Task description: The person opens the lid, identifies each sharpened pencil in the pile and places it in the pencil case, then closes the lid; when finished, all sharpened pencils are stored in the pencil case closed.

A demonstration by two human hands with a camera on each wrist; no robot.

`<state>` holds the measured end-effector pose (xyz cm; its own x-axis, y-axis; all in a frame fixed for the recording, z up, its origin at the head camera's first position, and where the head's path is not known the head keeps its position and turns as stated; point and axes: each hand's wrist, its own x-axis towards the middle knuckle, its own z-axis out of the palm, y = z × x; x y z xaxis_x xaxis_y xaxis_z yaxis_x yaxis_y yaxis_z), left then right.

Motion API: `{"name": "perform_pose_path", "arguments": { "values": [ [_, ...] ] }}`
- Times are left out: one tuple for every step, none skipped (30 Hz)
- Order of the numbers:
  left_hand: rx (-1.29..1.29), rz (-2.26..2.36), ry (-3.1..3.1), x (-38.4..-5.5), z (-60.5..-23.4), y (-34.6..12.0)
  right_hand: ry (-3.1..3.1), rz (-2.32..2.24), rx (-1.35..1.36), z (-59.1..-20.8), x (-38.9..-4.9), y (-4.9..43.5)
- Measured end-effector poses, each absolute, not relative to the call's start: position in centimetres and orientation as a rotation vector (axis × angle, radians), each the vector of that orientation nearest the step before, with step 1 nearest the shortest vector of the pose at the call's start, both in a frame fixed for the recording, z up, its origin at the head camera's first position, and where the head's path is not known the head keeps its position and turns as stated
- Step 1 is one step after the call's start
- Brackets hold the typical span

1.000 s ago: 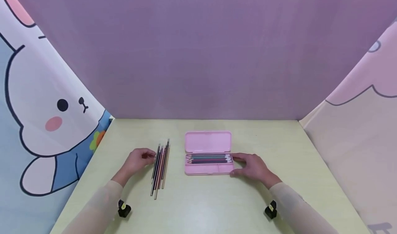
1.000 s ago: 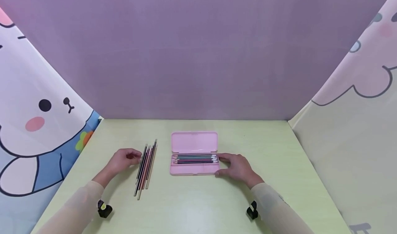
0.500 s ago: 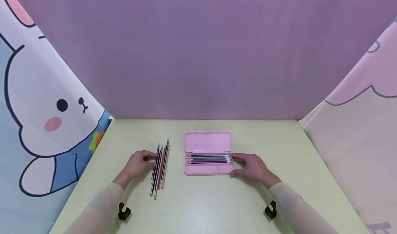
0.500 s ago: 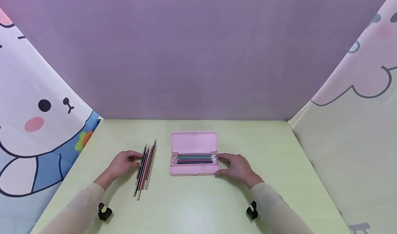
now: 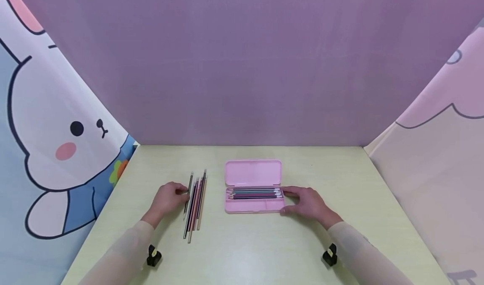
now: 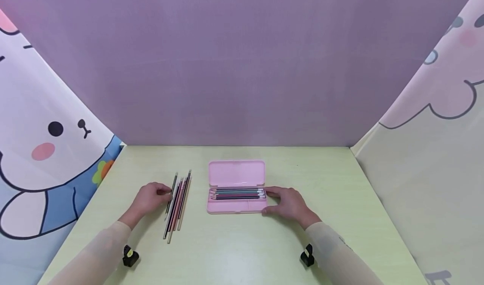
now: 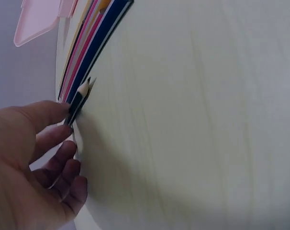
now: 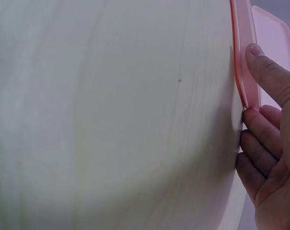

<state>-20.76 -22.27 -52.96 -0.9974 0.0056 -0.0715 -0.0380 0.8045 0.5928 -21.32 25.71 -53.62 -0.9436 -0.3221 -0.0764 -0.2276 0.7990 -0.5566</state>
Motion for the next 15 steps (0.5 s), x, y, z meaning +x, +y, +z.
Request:
{"name": "perform_pose_path", "arguments": {
  "values": [
    [-0.033, 0.952, 2.922, -20.8, -52.9, -22.19, 2.818, -0.844, -0.437, -53.67, -21.33, 25.73],
    [-0.047, 0.938, 2.928, -20.85, -52.89, -22.09, 2.819, -0.844, -0.438, -53.72, -21.33, 25.75],
    [-0.056, 0.925, 2.937, -20.89, -52.89, -22.01, 2.817, -0.847, -0.436, -53.76, -21.33, 25.74],
    [-0.061, 0.913, 2.948, -20.89, -52.86, -21.92, 2.818, -0.847, -0.439, -53.8, -21.33, 25.75],
    [-0.063, 0.899, 2.96, -20.9, -52.84, -21.84, 2.822, -0.844, -0.44, -53.8, -21.32, 25.76],
    [-0.07, 0.885, 2.973, -20.92, -52.84, -21.79, 2.824, -0.843, -0.441, -53.81, -21.35, 25.77],
    [-0.07, 0.874, 2.987, -20.9, -52.78, -21.76, 2.825, -0.844, -0.439, -53.8, -21.36, 25.76],
    [-0.084, 0.867, 2.999, -20.88, -52.77, -21.71, 2.827, -0.843, -0.445, -53.81, -21.36, 25.76],
    [-0.091, 0.864, 3.009, -20.85, -52.75, -21.71, 2.825, -0.845, -0.44, -53.8, -21.37, 25.76],
    [-0.102, 0.867, 3.014, -20.81, -52.73, -21.71, 2.825, -0.845, -0.437, -53.78, -21.39, 25.75],
    [-0.114, 0.873, 3.017, -20.76, -52.71, -21.71, 2.825, -0.846, -0.435, -53.77, -21.4, 25.75],
    [-0.125, 0.881, 3.017, -20.71, -52.69, -21.73, 2.826, -0.846, -0.442, -53.78, -21.41, 25.76],
    [-0.136, 0.892, 3.013, -20.66, -52.67, -21.73, 2.826, -0.845, -0.447, -53.79, -21.41, 25.77],
    [-0.149, 0.902, 3.007, -20.62, -52.66, -21.74, 2.827, -0.847, -0.449, -53.79, -21.4, 25.77],
    [-0.155, 0.914, 2.999, -20.6, -52.65, -21.79, 2.827, -0.847, -0.441, -53.8, -21.4, 25.76]
  ]
}}
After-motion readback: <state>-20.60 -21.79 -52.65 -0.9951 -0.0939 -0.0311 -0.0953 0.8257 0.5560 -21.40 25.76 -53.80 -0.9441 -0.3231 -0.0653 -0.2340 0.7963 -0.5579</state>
